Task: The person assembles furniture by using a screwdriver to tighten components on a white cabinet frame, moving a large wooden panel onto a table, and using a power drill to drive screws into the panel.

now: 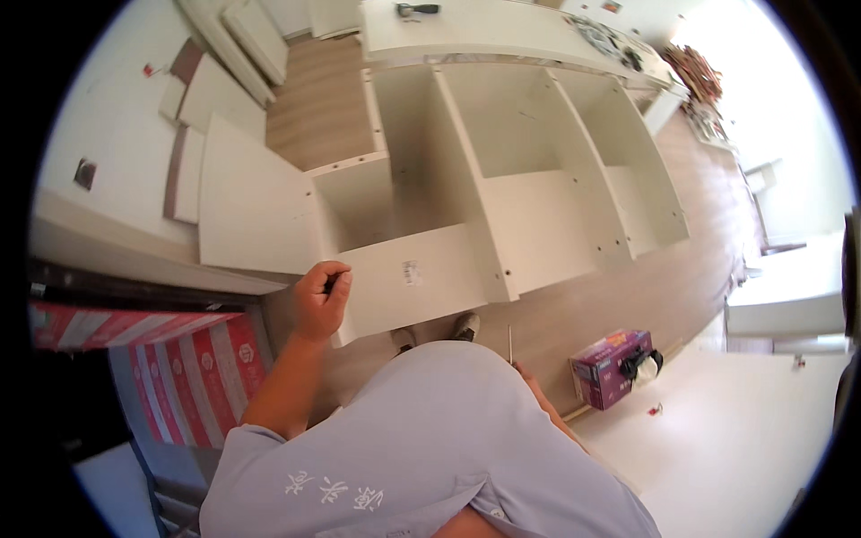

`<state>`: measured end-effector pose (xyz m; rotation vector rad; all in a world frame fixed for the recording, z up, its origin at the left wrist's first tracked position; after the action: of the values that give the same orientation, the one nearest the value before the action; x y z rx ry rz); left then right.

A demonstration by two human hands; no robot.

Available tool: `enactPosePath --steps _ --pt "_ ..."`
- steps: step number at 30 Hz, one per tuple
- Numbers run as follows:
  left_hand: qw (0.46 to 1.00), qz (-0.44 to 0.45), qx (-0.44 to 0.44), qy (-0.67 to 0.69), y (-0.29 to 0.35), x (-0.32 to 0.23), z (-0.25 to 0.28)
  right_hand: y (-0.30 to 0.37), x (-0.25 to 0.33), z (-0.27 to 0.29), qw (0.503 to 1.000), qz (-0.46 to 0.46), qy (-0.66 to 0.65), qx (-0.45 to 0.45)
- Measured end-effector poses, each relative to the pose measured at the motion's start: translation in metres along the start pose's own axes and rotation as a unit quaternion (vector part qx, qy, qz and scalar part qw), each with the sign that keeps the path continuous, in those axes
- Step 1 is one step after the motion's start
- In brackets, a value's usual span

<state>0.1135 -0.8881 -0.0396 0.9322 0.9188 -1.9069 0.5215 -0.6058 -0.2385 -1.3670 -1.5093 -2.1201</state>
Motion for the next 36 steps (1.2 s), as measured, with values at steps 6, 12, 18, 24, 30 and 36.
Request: enactPosePath --steps 6,12,18,24,30,36 --pt "0.971 0.086 0.169 0.146 -0.007 -0.045 -0.057 0.061 0.012 0.036 0.988 0.005 0.145 -0.053" --pt "0.767 0.353 0.309 0.438 0.021 -0.123 -0.185 0.063 -0.075 0.087 0.981 -0.019 0.132 -0.141" --pt "0.806 0.35 0.345 0.329 0.064 -0.177 -0.299 0.069 -0.131 0.185 0.989 -0.023 0.008 -0.143" --pt "0.969 0.08 0.227 0.061 -0.022 -0.24 -0.433 0.107 -0.15 0.339 0.969 0.024 0.085 -0.232" --pt "0.953 0.086 0.106 -0.27 -0.186 -0.21 -0.531 0.133 -0.157 0.472 0.944 -0.01 0.178 -0.277" --pt "0.835 0.092 0.275 -0.468 -0.233 -0.172 -0.576 0.117 -0.113 0.538 0.948 -0.061 0.058 -0.306"
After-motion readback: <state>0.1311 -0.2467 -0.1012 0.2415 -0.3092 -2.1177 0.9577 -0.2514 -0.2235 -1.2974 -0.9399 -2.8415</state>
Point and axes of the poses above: each hand's wrist, its own y-axis away from the middle knuckle, its own z-axis out of the back of the hand, x = y × z, the point moved 3 cm from there along -y, towards the middle knuckle, and after that the axes turned 12 degrees about -y, right-handed, at the moved point
